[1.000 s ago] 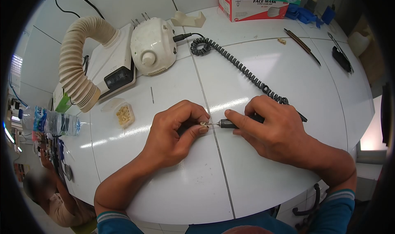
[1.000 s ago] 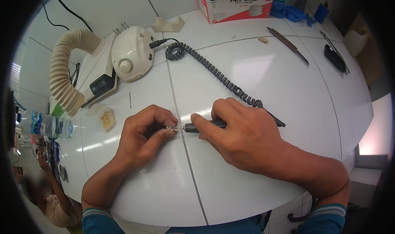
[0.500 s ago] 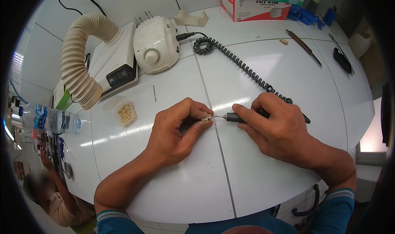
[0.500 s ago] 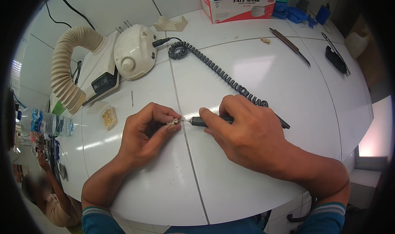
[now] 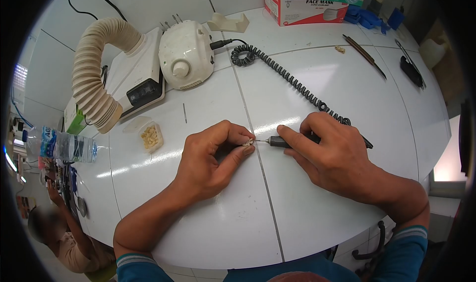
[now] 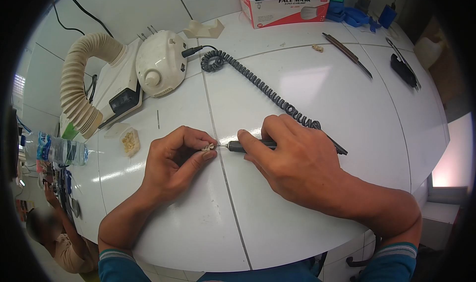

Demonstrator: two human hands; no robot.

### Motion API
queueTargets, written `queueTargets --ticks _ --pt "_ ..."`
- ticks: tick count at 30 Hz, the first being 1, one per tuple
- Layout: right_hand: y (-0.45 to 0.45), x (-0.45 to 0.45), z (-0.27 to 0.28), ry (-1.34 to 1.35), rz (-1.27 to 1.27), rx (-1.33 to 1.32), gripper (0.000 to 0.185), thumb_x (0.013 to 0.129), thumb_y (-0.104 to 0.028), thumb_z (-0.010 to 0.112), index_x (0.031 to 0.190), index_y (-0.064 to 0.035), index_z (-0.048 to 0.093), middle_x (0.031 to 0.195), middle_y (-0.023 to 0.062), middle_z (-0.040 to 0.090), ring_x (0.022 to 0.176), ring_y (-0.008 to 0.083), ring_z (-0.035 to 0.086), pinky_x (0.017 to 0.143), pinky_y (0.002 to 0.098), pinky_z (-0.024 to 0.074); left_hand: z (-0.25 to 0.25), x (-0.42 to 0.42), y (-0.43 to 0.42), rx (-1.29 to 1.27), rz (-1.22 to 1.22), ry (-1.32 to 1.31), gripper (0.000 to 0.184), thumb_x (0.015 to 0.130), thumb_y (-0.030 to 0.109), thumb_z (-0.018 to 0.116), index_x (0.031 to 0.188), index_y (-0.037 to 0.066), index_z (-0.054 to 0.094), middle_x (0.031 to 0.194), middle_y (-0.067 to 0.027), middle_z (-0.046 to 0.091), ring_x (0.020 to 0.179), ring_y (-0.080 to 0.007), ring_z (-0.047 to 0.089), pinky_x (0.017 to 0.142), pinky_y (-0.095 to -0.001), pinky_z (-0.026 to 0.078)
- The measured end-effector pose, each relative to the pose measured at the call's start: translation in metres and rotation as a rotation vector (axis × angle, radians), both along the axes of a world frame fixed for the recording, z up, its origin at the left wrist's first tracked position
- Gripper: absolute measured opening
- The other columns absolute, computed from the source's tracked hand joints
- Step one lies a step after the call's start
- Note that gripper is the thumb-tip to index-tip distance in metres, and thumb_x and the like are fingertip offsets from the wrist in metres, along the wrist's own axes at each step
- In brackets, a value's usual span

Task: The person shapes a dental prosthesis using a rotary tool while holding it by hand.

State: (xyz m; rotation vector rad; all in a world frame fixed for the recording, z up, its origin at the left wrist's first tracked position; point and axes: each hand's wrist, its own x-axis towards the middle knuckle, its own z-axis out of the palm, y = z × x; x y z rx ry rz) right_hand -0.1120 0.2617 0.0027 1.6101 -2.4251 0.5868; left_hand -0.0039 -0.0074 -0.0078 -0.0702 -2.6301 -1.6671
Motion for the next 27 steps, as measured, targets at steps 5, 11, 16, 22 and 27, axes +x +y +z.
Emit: queueTargets --ticks 5,11,16,22,27 --pt "-0.0012 0.0014 -0.0007 0.013 -0.001 -0.009 0.035 0.099 -0.016 0.086 0.131 -0.0036 0.083 0.095 0.0073 0.058 0.085 0.0204 0.064 0.056 0.0353 0.0491 -0.0022 0.0002 -0.0009 -0.001 0.000 0.006 0.011 0.105 -0.009 0.077 0.110 -0.004 0.068 0.123 -0.0177 0.081 0.116 -0.0192 0.079 0.101 -0.0331 0.065" --pt "-0.0012 0.0010 0.0000 0.010 0.013 -0.008 0.035 0.099 -0.016 0.085 0.131 -0.0028 0.083 0.095 0.0078 0.058 0.086 0.0207 0.065 0.057 0.0353 0.0496 -0.0020 0.0006 -0.0010 -0.023 -0.004 0.010 0.010 0.105 -0.009 0.077 0.109 -0.004 0.069 0.123 -0.0177 0.081 0.116 -0.0189 0.079 0.100 -0.0329 0.065" --pt "0.0000 0.0018 0.0006 0.001 -0.005 0.012 0.034 0.099 -0.015 0.085 0.131 -0.0023 0.083 0.095 0.0080 0.059 0.086 0.0208 0.065 0.057 0.0350 0.0502 -0.0023 0.0002 -0.0009 -0.019 -0.007 0.020 0.010 0.105 -0.008 0.077 0.109 -0.004 0.069 0.122 -0.0174 0.081 0.115 -0.0186 0.079 0.100 -0.0325 0.064" --pt "-0.0010 0.0014 0.0005 0.010 -0.001 0.004 0.034 0.098 -0.013 0.086 0.130 -0.0024 0.083 0.095 0.0083 0.060 0.087 0.0207 0.066 0.058 0.0346 0.0506 -0.0011 0.0002 -0.0002 -0.019 -0.007 0.024 0.010 0.105 -0.008 0.077 0.109 -0.004 0.069 0.122 -0.0175 0.081 0.115 -0.0185 0.079 0.100 -0.0327 0.064" --pt "-0.0008 0.0015 0.0008 0.008 -0.001 0.006 0.034 0.099 -0.014 0.085 0.130 -0.0026 0.083 0.095 0.0081 0.060 0.086 0.0206 0.066 0.058 0.0351 0.0505 -0.0018 0.0000 -0.0001 -0.021 -0.007 0.024 0.010 0.105 -0.009 0.077 0.108 -0.004 0.069 0.121 -0.0178 0.082 0.115 -0.0189 0.079 0.100 -0.0331 0.064"
